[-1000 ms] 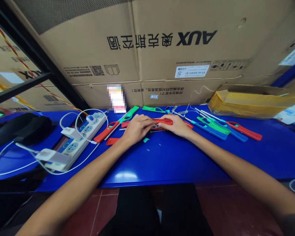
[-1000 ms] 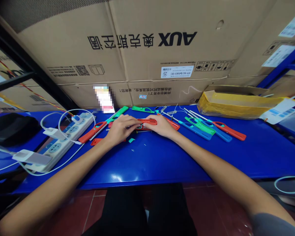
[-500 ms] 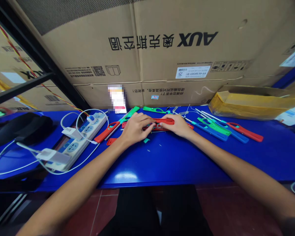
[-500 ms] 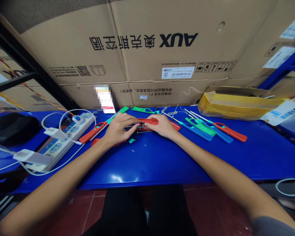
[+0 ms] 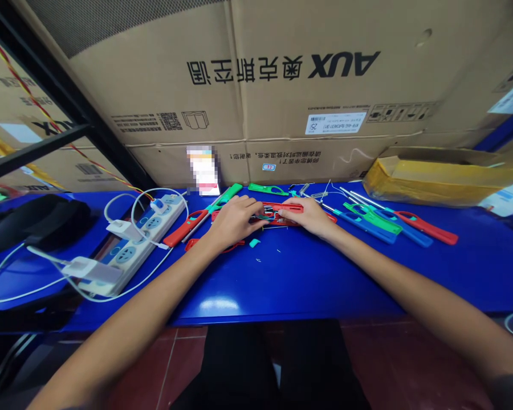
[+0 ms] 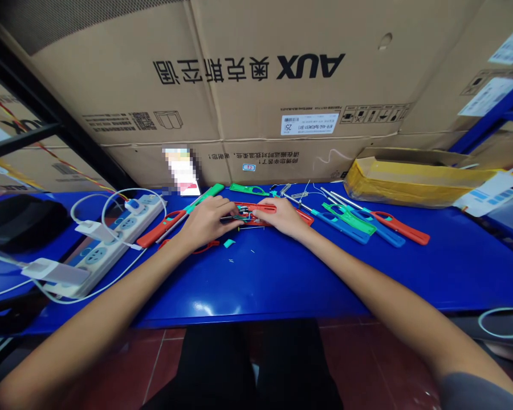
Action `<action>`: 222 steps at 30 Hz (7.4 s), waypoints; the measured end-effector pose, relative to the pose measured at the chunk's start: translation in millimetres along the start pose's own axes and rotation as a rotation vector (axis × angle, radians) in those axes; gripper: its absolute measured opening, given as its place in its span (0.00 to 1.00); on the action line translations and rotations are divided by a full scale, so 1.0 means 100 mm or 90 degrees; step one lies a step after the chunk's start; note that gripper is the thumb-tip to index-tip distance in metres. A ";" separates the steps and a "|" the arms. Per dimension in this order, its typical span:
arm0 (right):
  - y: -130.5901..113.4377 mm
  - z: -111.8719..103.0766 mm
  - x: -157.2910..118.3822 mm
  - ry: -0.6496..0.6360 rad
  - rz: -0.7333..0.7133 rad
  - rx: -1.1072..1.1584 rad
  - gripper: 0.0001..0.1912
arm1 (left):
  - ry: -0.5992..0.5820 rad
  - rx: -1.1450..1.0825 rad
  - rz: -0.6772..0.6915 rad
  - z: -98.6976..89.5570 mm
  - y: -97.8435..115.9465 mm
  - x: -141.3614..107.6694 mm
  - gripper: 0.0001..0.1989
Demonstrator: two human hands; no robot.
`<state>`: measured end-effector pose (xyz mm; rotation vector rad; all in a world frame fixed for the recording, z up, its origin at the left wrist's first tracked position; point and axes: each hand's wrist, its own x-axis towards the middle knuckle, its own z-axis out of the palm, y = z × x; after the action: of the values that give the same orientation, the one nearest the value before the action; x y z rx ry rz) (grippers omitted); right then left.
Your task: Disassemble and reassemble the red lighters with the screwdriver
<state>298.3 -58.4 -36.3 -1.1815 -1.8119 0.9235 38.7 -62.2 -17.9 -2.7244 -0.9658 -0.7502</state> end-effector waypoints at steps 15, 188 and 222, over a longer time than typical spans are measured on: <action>-0.09 -0.04 -0.02 0.000 -0.018 -0.023 0.14 | 0.023 0.039 0.048 0.01 0.04 0.01 0.07; 0.03 -0.03 -0.12 -0.148 -0.283 -0.346 0.26 | -0.137 -0.184 -0.031 -0.12 -0.28 0.01 0.13; 0.00 -0.02 -0.10 -0.145 -0.332 -0.380 0.21 | -0.195 -0.183 -0.091 -0.10 -0.28 -0.01 0.16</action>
<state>302.6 -67.3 -37.4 -0.8692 -2.5213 0.2195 16.7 -43.9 -9.8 -3.1143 -1.2105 -0.5368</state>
